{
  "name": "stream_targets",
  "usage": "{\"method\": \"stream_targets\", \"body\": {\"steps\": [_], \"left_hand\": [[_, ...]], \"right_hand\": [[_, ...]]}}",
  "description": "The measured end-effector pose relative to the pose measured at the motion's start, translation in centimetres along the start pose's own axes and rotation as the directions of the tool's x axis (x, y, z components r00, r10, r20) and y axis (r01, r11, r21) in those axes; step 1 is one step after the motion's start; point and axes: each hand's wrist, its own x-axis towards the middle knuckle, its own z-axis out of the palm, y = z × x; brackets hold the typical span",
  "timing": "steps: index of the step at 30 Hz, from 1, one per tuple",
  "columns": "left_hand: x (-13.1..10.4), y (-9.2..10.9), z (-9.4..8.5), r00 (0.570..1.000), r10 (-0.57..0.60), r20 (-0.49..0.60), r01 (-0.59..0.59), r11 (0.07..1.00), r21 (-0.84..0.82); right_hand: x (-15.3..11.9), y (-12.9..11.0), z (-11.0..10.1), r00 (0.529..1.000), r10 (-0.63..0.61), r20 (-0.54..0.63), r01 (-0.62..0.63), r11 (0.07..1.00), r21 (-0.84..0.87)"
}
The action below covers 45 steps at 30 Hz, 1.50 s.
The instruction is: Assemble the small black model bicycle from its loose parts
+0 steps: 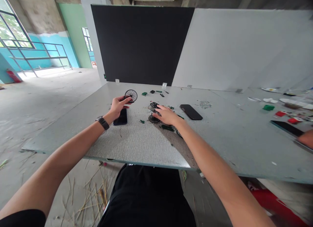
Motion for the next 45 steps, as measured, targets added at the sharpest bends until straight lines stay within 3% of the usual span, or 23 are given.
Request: {"method": "stream_targets", "body": {"steps": [12, 18, 23, 29, 37, 45], "left_hand": [[-0.7, -0.6, 0.6, 0.993, 0.01, 0.121, -0.019, 0.997, 0.078], [-0.8, -0.8, 0.9, 0.988, -0.007, 0.155, -0.005, 0.997, 0.074], [-0.9, -0.8, 0.9, 0.986, -0.011, 0.166, -0.004, 0.996, 0.088], [-0.8, -0.9, 0.9, 0.984, -0.008, 0.179, -0.01, 0.995, 0.097], [-0.8, -1.1, 1.1, 0.985, -0.005, 0.17, -0.015, 0.993, 0.115], [-1.0, -1.2, 1.3, 0.983, -0.017, 0.184, -0.006, 0.992, 0.124]], "right_hand": [[-0.2, 2.8, -1.2, 0.983, -0.013, -0.183, 0.053, 0.976, 0.213], [0.0, 4.1, -1.5, 0.963, -0.02, -0.269, 0.078, 0.976, 0.204], [0.0, 4.8, -1.5, 0.963, 0.001, -0.27, 0.063, 0.971, 0.229], [-0.3, 2.9, -1.0, 0.967, -0.052, -0.25, 0.097, 0.981, 0.17], [0.4, -1.3, 0.7, 0.979, -0.166, -0.115, 0.175, 0.982, 0.07], [0.6, -2.7, 1.3, 0.982, -0.18, -0.054, 0.183, 0.981, 0.059]]}}
